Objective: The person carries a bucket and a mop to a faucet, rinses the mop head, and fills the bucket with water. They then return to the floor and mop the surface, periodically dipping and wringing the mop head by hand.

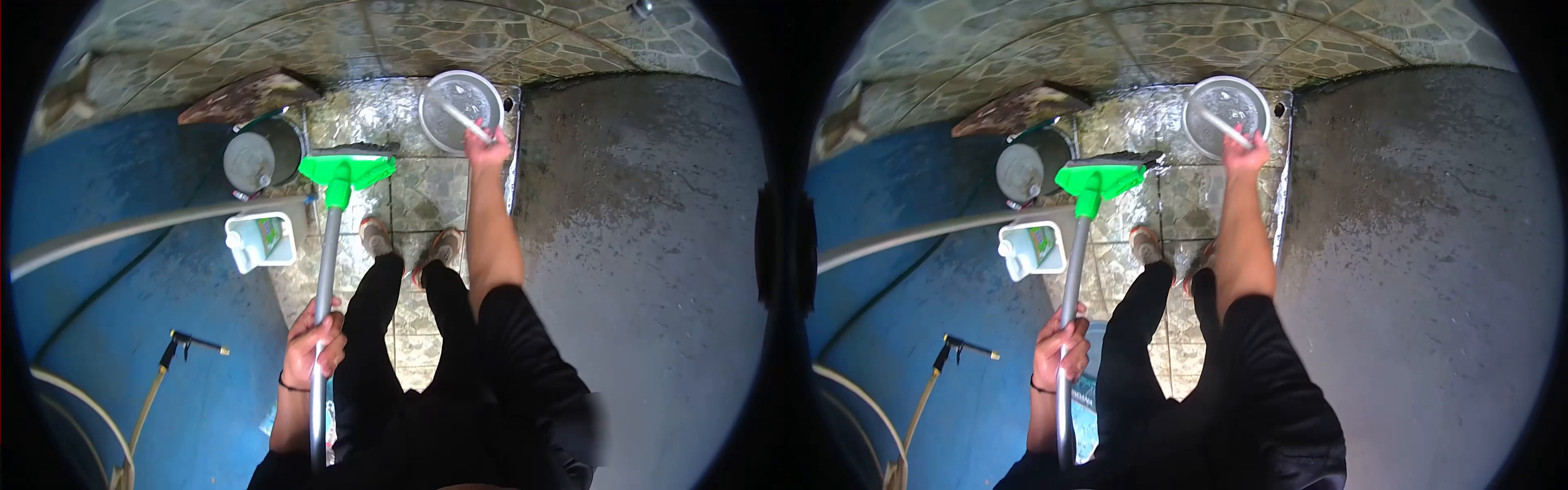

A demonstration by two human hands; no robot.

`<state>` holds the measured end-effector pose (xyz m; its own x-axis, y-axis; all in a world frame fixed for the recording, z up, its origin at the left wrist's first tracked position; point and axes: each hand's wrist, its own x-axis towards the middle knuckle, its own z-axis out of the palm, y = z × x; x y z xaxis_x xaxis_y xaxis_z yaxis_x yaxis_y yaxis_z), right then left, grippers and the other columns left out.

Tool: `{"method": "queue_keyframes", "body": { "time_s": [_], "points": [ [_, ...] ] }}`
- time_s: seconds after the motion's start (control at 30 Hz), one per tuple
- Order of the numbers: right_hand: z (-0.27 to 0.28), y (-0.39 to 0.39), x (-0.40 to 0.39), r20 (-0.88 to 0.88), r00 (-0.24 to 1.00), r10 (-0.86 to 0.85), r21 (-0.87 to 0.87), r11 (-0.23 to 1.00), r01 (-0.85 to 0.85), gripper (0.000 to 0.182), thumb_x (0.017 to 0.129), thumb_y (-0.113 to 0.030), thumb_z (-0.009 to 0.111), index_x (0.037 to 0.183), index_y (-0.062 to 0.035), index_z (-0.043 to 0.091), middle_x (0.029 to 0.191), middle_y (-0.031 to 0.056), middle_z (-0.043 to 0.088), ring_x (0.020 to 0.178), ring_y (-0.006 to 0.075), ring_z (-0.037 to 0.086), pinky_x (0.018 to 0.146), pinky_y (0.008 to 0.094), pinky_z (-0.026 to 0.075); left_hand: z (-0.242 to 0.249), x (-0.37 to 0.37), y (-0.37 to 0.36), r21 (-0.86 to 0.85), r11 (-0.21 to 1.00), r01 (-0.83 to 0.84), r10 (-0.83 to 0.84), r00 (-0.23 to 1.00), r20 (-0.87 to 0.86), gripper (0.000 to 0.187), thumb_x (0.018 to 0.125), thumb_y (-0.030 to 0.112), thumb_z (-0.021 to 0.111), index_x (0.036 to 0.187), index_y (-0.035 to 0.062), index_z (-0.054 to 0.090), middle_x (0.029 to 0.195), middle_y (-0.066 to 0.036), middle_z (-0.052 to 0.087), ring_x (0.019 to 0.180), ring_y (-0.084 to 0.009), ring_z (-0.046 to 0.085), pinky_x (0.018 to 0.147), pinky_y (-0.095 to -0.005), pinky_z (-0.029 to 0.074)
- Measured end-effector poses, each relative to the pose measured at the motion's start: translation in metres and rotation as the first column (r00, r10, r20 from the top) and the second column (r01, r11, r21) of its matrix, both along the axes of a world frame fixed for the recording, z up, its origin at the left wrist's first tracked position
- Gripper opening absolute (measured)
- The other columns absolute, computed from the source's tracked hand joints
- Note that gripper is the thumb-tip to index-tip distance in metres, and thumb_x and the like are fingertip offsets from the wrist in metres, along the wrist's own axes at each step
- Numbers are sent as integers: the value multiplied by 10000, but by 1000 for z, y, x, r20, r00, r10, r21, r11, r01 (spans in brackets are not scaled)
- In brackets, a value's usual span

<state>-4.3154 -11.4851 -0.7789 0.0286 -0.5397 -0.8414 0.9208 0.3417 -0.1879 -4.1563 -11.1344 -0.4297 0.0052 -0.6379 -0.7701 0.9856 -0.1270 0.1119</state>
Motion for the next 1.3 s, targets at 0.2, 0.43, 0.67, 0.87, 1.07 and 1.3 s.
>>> {"method": "queue_keyframes", "body": {
  "time_s": [0.2, 0.43, 0.67, 0.87, 1.07, 1.3],
  "points": [
    [81, 15, 7, -235, 879, 415, 193, 906, -376, 118, 810, -131, 569, 769, -112, 460, 635, 18, 409, 680, 217, 453, 680, 402, 433, 60, 5, 29, 97, 995, -30, 35, 998, -52, 224, 963, 117, 455, 1169, 29, 463, 662, -11, 389, 395, -79, 355, 317, -225, 334],
    [199, 64, -36, -360, 485, 797, 163, 566, -808, 43, 814, -104, 573, 821, -63, 566, 673, 40, 506, 653, 205, 522, 618, 365, 446, 62, -11, 105, 113, 989, -100, 119, 978, -174, 183, 949, 141, 501, 1112, 59, 501, 641, 2, 421, 420, -70, 375, 331, -210, 323],
    [283, 114, -53, -375, -15, 927, 364, 133, -922, 167, 812, -168, 609, 716, -101, 489, 612, 27, 427, 514, 173, 423, 465, 358, 376, 84, -80, 173, 218, 960, -176, 213, 964, -159, 207, 893, 89, 542, 1093, 138, 516, 618, 26, 417, 435, -64, 372, 356, -199, 306],
    [298, 158, -42, -552, -450, 702, 486, -167, -858, 119, 796, -172, 622, 829, -60, 598, 593, 34, 500, 444, 144, 413, 398, 325, 331, 91, -180, 259, 259, 877, -404, 445, 887, -122, 192, 869, 75, 549, 1030, 156, 481, 586, 30, 401, 421, -67, 358, 364, -214, 288],
    [313, 211, -19, -548, -772, 321, 561, -544, -624, 211, 851, -254, 603, 757, -67, 584, 546, 29, 462, 430, 152, 414, 389, 338, 321, 93, -287, 338, 240, 703, -669, 701, 709, -78, 182, 892, 93, 525, 1041, 166, 450, 570, 33, 376, 421, -66, 347, 362, -207, 290],
    [320, 298, -5, -506, -806, -307, 727, -655, -207, 392, 777, -339, 695, 921, 23, 653, 657, 95, 588, 515, 209, 534, 470, 371, 412, 51, -413, 415, 292, 451, -843, 890, 448, -83, 98, 921, 156, 525, 910, 156, 427, 547, 51, 370, 400, -53, 349, 327, -200, 290]
  ]
}}
